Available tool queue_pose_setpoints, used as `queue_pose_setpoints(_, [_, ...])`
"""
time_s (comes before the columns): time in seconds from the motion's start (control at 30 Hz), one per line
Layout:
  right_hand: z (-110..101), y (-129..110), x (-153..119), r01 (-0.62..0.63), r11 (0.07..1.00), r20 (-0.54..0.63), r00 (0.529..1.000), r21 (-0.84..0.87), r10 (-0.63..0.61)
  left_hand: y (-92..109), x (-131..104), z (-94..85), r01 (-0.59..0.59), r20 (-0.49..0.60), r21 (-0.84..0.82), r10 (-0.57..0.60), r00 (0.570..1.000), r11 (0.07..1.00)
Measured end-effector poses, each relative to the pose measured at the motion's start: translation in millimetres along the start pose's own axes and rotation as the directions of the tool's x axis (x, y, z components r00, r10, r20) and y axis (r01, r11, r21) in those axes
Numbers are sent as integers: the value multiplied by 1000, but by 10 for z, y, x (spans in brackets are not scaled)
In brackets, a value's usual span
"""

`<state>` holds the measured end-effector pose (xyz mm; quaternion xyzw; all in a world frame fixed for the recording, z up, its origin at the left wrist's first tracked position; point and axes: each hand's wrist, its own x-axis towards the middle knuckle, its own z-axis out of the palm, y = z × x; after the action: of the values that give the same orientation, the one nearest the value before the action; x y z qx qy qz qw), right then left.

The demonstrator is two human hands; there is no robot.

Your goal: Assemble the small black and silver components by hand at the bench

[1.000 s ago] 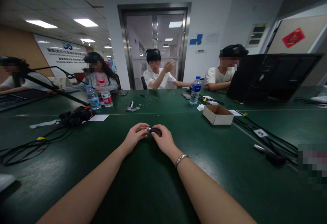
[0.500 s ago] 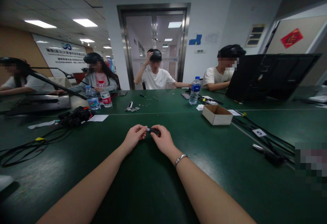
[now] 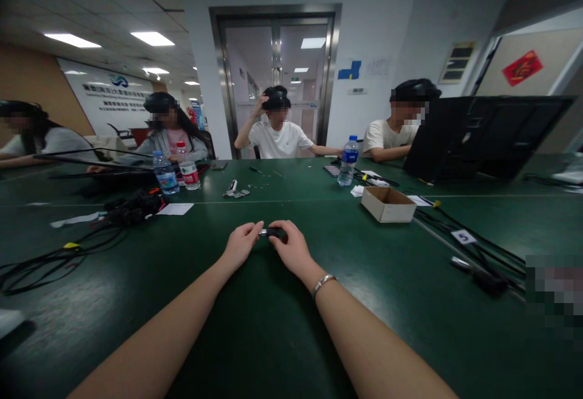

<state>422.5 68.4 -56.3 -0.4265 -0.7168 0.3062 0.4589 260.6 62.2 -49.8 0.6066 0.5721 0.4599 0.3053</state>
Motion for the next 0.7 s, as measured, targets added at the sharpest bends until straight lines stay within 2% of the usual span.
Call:
queue_pose_setpoints(0.13, [-4,-34,-5,-41,999,-8,999,34,41,-59,17,21,-3,30,-161,8,1000,987])
queue_pose_setpoints(0.27, [-8,-65,-7,-63,997,-7,998,48,64,-36,9,9,-25,68,-297,47,997,954])
queue_pose_setpoints(0.53, [-7,-120,-18,-95,992,22,995,89,93,78,-45,-33,-23,89,-340,56,994,940])
queue_pose_setpoints(0.7, [-7,-131,-18,-102,991,25,995,86,100,26,-16,-10,-31,84,-316,60,995,948])
